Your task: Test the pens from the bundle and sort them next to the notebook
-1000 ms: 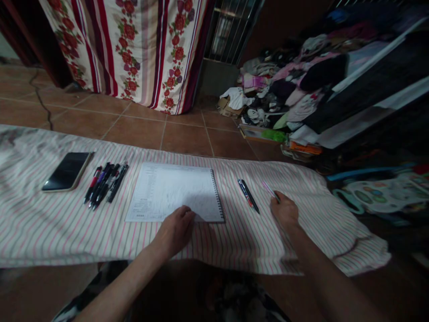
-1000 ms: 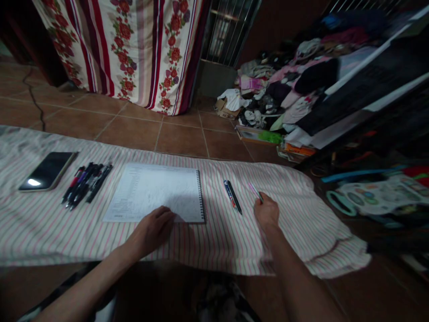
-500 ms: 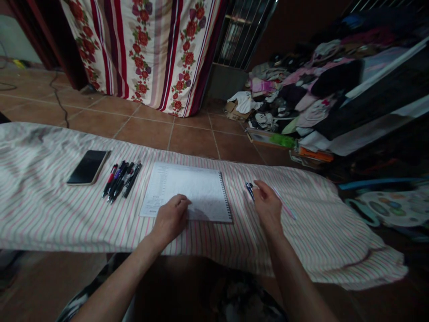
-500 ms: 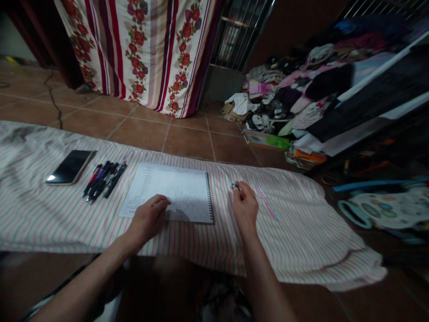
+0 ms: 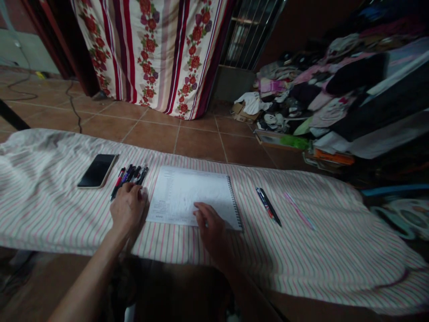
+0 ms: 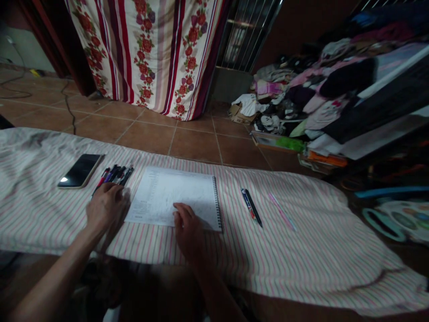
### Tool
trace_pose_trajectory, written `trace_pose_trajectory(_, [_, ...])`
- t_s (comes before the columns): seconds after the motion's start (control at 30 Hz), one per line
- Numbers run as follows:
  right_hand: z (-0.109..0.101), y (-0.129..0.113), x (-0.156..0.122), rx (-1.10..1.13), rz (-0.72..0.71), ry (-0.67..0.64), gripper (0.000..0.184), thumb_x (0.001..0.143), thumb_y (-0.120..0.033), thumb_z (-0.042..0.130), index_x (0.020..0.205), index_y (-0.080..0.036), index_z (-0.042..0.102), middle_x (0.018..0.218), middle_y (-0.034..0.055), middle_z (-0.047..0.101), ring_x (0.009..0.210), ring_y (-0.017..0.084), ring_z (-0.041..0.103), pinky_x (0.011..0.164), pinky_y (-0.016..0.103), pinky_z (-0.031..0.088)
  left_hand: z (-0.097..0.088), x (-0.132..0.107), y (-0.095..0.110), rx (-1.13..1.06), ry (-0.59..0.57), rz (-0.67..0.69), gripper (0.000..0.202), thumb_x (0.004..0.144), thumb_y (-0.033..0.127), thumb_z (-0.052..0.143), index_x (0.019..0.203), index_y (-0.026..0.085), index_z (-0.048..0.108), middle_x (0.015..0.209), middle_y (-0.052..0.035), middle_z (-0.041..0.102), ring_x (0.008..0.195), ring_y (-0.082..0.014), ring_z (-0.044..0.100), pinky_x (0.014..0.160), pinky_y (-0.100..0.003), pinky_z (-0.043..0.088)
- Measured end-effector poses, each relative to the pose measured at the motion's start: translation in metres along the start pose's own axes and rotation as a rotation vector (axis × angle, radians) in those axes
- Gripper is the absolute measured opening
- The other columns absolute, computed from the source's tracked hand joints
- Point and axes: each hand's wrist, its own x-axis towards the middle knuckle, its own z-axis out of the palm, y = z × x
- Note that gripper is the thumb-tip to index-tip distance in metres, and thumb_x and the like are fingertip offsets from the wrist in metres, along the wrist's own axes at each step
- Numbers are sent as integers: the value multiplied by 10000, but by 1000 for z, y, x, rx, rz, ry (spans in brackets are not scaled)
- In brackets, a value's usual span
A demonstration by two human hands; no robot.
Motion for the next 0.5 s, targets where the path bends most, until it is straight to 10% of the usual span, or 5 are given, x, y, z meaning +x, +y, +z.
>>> trace_pose_trajectory(0.5, [5,9,10,-28,-6,-30,285,858,-181,409,1029,-190,636,985,82,672,929,188,629,837,346,509,6,5,-2,128,-90,-27,385,892,321,298,1116,179,577,1029,-115,598,789,-256,626,582,-322,420])
